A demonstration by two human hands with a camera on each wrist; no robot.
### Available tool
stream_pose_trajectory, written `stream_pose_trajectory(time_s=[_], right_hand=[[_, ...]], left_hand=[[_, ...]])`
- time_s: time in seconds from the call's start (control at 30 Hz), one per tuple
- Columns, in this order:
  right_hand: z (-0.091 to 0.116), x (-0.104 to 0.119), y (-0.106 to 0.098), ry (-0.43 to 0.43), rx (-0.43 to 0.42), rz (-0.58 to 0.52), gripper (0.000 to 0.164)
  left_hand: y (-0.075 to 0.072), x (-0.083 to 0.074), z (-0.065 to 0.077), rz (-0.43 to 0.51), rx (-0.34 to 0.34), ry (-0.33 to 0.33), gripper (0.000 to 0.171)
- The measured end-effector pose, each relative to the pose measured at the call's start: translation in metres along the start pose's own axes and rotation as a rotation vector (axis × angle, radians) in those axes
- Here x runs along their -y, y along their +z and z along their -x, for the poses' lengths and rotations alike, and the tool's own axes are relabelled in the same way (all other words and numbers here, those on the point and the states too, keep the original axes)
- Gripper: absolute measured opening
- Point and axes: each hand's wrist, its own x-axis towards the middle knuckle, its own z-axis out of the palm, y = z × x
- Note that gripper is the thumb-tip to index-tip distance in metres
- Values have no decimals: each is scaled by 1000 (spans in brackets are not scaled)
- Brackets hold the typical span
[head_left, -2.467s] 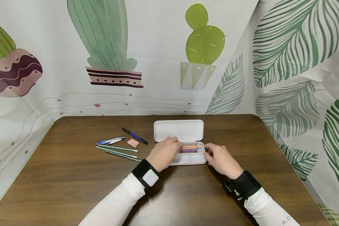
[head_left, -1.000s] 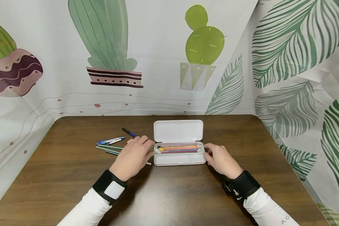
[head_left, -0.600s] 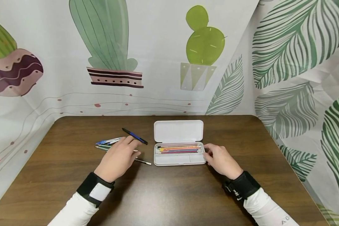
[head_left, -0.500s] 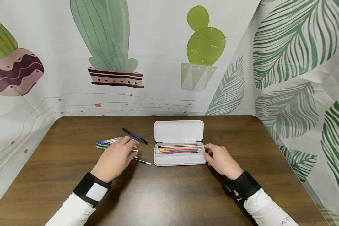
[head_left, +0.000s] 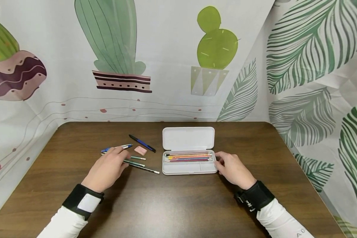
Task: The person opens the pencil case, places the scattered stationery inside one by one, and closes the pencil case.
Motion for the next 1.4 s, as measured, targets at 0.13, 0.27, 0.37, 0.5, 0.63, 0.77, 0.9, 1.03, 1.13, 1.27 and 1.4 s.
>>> stream_pose_trajectory(time_s=[0.13, 0.27, 0.37, 0.5, 0.63, 0.77, 0.9, 1.03, 1.13, 1.27, 1.4], right_hand=[[0, 0, 0, 3, 2, 1, 32], [0, 1, 0, -2, -1, 4, 32], [1, 1, 0, -5, -1, 5, 32], [0, 1, 0, -6, -2, 6, 32], [0, 1, 0, -10, -5, 4, 31], [0, 1, 0, -7, -5, 4, 32], [0, 0, 0, -1, -3, 5, 32], [0, 0, 0, 2, -1, 2, 33], [0, 0, 0, 2, -1, 1, 33], [0, -1, 1, 0, 0, 2, 32], [0, -1, 1, -4, -1, 3, 32]], left_hand=[[2, 7, 4, 3, 16, 6, 29], [3, 11, 5, 17, 33, 12, 29], [6, 13, 6, 16, 47, 13, 28], [9, 15, 7, 14, 64, 19, 26], [11, 15, 7, 17, 68, 19, 25], [11, 15, 7, 10, 72, 19, 25], [11, 15, 7, 4, 72, 21, 25], [12, 15, 8, 8, 68, 26, 24], [12, 16, 8, 22, 69, 23, 23], [12, 16, 9, 41, 78, 10, 23], [11, 17, 10, 47, 90, 5, 23]])
